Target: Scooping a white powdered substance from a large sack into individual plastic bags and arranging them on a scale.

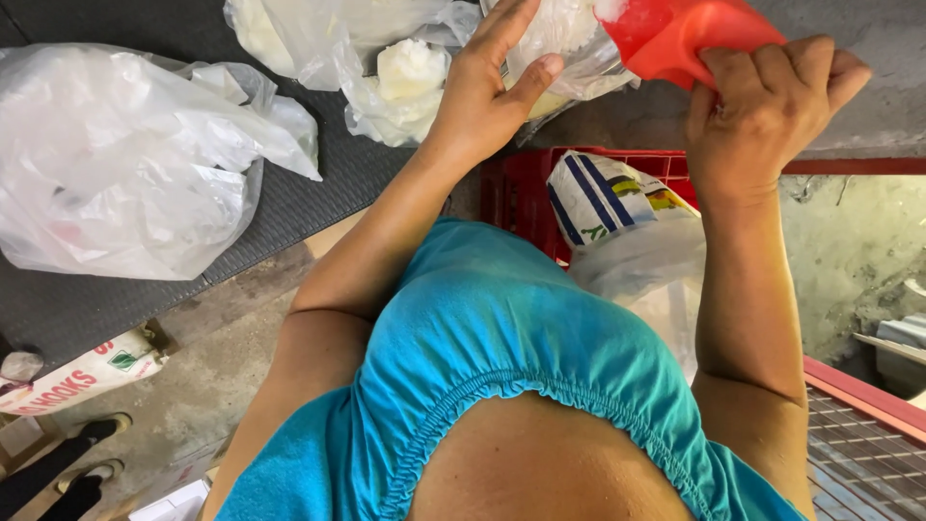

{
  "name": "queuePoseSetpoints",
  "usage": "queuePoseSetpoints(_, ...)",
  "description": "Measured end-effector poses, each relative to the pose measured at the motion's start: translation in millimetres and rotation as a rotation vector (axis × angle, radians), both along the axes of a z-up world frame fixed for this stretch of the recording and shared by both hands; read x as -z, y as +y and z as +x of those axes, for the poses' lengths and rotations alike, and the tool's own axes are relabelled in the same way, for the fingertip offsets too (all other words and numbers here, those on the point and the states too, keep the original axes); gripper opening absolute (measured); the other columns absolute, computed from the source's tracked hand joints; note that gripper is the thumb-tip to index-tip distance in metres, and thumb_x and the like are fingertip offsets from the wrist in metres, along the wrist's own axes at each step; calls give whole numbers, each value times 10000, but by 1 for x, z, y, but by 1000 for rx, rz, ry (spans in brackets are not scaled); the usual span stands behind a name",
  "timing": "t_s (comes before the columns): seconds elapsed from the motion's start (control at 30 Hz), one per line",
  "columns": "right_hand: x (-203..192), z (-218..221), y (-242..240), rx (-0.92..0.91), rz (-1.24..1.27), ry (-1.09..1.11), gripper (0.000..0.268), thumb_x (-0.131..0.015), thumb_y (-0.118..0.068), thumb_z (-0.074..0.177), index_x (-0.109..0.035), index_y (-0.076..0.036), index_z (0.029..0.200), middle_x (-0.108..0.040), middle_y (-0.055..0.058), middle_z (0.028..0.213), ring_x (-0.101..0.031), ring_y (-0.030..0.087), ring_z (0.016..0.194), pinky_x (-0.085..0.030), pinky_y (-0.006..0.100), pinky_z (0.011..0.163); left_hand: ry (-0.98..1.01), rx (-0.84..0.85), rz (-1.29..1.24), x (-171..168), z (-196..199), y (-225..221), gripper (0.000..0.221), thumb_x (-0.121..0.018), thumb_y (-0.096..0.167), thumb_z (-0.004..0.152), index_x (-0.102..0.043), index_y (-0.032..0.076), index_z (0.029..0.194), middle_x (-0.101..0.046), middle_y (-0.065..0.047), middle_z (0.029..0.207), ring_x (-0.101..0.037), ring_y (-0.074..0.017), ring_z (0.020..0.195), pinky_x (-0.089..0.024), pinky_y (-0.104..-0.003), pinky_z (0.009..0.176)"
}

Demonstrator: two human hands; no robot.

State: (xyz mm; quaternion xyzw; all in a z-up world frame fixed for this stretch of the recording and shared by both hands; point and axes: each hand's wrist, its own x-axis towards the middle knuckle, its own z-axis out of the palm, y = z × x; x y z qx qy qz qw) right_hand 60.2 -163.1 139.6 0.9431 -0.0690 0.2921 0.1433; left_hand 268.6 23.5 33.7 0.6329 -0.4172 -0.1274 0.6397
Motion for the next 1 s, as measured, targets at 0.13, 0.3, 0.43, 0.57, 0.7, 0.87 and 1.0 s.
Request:
queuePoseSetpoints(0.13, 10, 0, -7, 26, -20, 12, 303, -672, 8, 715, -709, -124, 986, -574, 20, 909, -502, 219, 985, -318, 362, 1004, 37, 5, 1, -3, 3, 3, 569, -756, 243, 1085, -490, 84, 1562, -518, -158, 1623, -468, -289, 1566, -398, -370, 1306)
queuePoseSetpoints(0.3, 6, 6, -7, 30, -5, 13, 301, -670, 2, 709, -700, -121, 982, -573, 28, 904, -499, 231, 1002, -315, 370, 980, 19, 1, -3, -2, 7, 4, 561, -755, 240, 1083, -501, 52, 1547, -504, -182, 1619, -427, -315, 1574, -366, -389, 1312)
queuePoseSetpoints(0.43, 2, 4, -2, 45, 16, -15, 319, -676, 25, 726, -705, -115, 1011, -616, 26, 947, -502, 236, 1023, -299, 377, 991, 40, 6, 26, -3, 10, 9, 560, -745, 263, 1081, -508, 50, 1542, -514, -173, 1615, -437, -303, 1571, -376, -384, 1312)
queuePoseSetpoints(0.57, 4, 3, -4, 47, 64, -22, 344, -690, 35, 727, -719, -107, 1039, -636, 31, 957, -499, 240, 1012, -297, 375, 994, 42, 13, 17, 1, 13, 7, 563, -748, 255, 1086, -503, 53, 1550, -495, -176, 1629, -407, -308, 1587, -362, -395, 1323)
queuePoseSetpoints(0.7, 3, 6, -8, 83, 51, -5, 311, -685, 32, 735, -700, -116, 1008, -617, 37, 940, -505, 229, 1017, -295, 371, 997, 80, 54, -38, -10, 13, 11, 597, -732, 239, 1090, -454, 58, 1587, -446, -181, 1658, -388, -305, 1597, -355, -398, 1331)
queuePoseSetpoints(0.87, 1, 1, -6, 64, 116, -19, 342, -712, 46, 762, -761, -125, 1054, -658, 28, 933, -523, 238, 1013, -299, 379, 999, 81, 54, -17, 0, 11, 5, 579, -748, 255, 1100, -476, 82, 1581, -485, -153, 1657, -438, -268, 1545, -376, -359, 1293)
queuePoseSetpoints(1.0, 2, -3, -8, 91, 113, 29, 282, -683, 21, 763, -689, -125, 1005, -652, 20, 979, -516, 229, 1040, -290, 371, 1025, 72, 53, -28, -5, 9, 2, 576, -740, 251, 1103, -474, 84, 1585, -476, -154, 1659, -418, -279, 1550, -377, -382, 1336)
